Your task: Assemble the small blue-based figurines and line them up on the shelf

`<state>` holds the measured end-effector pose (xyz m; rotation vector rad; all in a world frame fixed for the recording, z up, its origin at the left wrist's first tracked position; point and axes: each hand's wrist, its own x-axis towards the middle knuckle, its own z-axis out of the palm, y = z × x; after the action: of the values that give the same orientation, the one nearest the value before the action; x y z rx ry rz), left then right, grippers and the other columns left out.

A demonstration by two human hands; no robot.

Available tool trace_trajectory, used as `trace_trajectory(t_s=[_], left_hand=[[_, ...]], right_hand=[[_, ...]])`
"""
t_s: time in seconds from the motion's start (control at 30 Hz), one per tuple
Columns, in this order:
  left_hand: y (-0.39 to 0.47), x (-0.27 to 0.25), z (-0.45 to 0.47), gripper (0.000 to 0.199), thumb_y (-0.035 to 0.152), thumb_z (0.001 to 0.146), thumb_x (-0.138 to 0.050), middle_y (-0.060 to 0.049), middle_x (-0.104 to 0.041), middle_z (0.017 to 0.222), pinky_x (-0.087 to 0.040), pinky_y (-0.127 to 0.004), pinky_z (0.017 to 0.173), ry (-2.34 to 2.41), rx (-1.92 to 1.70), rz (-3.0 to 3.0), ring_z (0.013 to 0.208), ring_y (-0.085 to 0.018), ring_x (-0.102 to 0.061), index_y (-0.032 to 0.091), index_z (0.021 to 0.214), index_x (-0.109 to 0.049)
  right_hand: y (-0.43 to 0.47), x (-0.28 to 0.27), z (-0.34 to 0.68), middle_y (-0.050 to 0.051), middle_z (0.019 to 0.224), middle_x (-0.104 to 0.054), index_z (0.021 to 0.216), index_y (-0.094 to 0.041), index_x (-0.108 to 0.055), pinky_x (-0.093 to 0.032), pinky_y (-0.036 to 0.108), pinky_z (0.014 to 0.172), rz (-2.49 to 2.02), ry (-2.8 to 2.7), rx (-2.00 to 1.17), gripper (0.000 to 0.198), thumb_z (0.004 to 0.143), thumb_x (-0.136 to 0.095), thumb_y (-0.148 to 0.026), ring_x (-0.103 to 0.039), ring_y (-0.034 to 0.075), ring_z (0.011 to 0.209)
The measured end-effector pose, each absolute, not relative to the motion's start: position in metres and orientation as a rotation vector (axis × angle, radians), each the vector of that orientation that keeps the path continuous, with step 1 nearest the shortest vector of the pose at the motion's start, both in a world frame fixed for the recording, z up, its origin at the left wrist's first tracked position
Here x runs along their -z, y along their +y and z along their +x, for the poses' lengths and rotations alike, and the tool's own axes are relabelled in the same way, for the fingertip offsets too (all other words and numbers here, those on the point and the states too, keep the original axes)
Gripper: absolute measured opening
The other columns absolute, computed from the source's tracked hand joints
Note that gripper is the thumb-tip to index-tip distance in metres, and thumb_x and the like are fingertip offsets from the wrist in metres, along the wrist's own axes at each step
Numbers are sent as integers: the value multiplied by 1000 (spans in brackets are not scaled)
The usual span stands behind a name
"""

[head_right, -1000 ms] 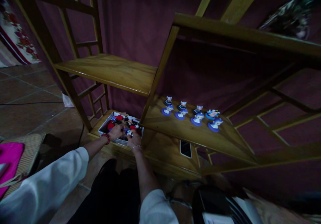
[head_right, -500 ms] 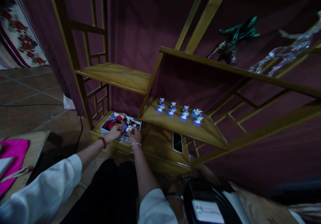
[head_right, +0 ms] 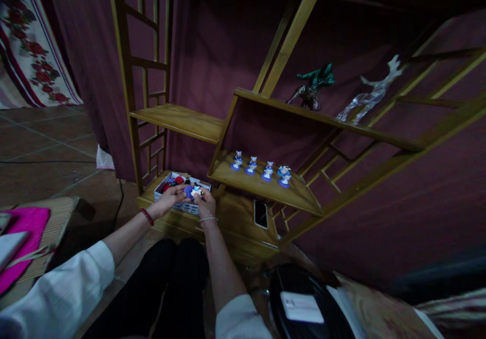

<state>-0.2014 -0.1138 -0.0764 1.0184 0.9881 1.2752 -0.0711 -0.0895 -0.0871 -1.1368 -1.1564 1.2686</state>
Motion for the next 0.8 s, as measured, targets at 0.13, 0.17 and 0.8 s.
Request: trace_trajectory(t_s=[0.13,0.17,0.8], left_hand=[[-128,64,-200,39,18,64,-69,-7,-64,93,-48,-32,79,853,-1357,939,85,-17,-60,13,101,-59],[-132,61,-200,40,18,63,-69,-7,-63,94,-48,-31,78,844,-1372,941,85,-17,-59,13,101,-59],[-194,19,-181,38,17,67,-66,-7,-59,97,-48,-27,75,610,-1492,900,86,-15,-56,16,105,-58]], right_hand=[[-103,73,-66,-3,67,-62,96,-16,-59,-43,20,54,-1017,-1087,-1335,46,54,-69,-30,-51,7,53],[-107,69,-65,-3,68,-62,95,-17,-59,-44,20,54,-1001,-1076,-1354,45,54,-70,-30,-52,7,53],[-166,10,-49,4,82,-68,91,-16,-60,-48,31,73,-913,-1139,-1273,46,49,-74,-31,-61,16,76]])
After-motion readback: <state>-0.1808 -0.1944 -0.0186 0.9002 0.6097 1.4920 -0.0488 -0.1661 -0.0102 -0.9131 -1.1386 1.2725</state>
